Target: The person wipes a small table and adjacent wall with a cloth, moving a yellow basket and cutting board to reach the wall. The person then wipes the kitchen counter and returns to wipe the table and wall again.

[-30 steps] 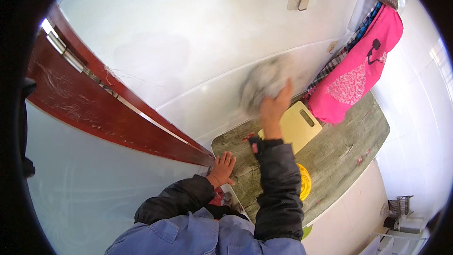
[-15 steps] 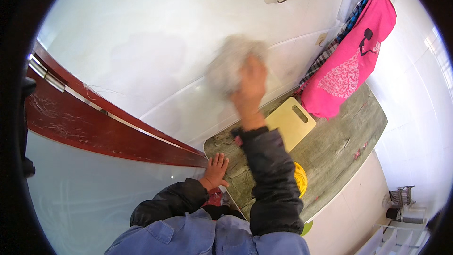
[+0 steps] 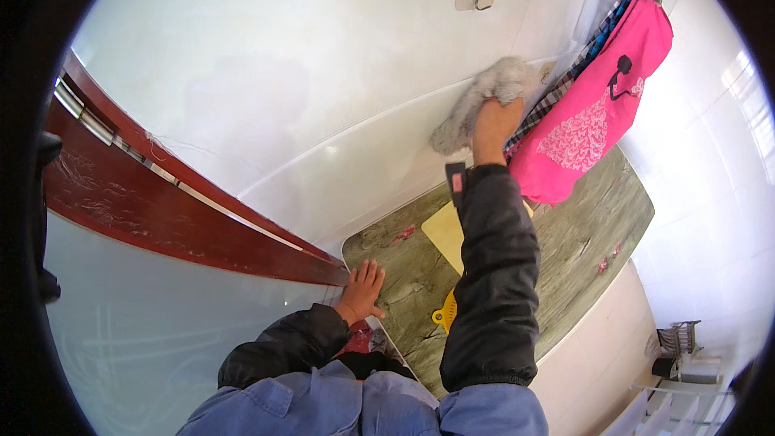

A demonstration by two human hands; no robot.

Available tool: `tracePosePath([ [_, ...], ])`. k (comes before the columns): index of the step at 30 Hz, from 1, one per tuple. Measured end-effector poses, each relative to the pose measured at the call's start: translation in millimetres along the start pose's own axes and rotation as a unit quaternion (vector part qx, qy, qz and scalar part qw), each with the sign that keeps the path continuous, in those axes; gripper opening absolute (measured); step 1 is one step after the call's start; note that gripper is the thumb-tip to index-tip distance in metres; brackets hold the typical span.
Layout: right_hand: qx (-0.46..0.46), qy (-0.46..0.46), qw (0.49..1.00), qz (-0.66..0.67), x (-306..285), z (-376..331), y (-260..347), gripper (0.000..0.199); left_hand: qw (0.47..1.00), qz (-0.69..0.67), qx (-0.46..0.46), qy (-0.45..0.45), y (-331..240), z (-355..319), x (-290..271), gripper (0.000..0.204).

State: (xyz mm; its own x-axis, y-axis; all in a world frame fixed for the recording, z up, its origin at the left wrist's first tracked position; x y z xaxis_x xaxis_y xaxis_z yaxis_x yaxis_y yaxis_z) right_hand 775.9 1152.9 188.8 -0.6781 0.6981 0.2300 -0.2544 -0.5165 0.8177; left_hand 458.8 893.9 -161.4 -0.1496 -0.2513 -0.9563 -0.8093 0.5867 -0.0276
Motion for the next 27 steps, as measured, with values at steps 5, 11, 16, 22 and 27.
tracePosePath([
  [5, -0.219, 0.044, 0.971, -0.084, 18.2, 28.6, 81.1, 0.041, 1.000, -0.001, 0.003, 0.020, 0.5, -0.2, 13.5, 0.135],
  [11, -0.111, 0.034, 0.986, -0.122, 15.7, 67.5, 53.1, 0.030, 0.999, -0.004, 0.003, 0.032, 0.1, 1.5, 10.1, 0.134],
  [16, -0.186, 0.056, 0.966, -0.171, 22.0, -81.4, 35.6, 0.060, 0.998, 0.010, 0.005, 0.054, -0.4, 3.7, 9.6, 0.133],
  [22, -0.196, 0.108, 0.971, -0.085, 23.8, -46.8, 73.1, 0.069, 0.997, 0.014, 0.004, 0.070, -0.6, 3.2, -1.0, 0.131],
  [27, -0.271, 0.078, 0.949, -0.140, 39.9, 54.6, 112.6, 0.068, 0.997, 0.025, 0.001, 0.075, -0.6, 2.9, 2.8, 0.130],
])
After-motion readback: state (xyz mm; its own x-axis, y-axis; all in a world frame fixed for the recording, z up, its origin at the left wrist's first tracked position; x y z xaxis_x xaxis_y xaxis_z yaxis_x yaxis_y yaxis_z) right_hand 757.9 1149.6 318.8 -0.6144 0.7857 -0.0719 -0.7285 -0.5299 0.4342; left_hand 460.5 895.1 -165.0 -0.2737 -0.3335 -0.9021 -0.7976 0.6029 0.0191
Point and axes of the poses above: each hand's wrist, its own z-axis towards the middle knuckle, its own x-axis out of the palm, y = z × x, the point moved 9 cm from there along z, towards the middle knuckle, and after that the axes turned 11 degrees about z, right-handed, at the moved point
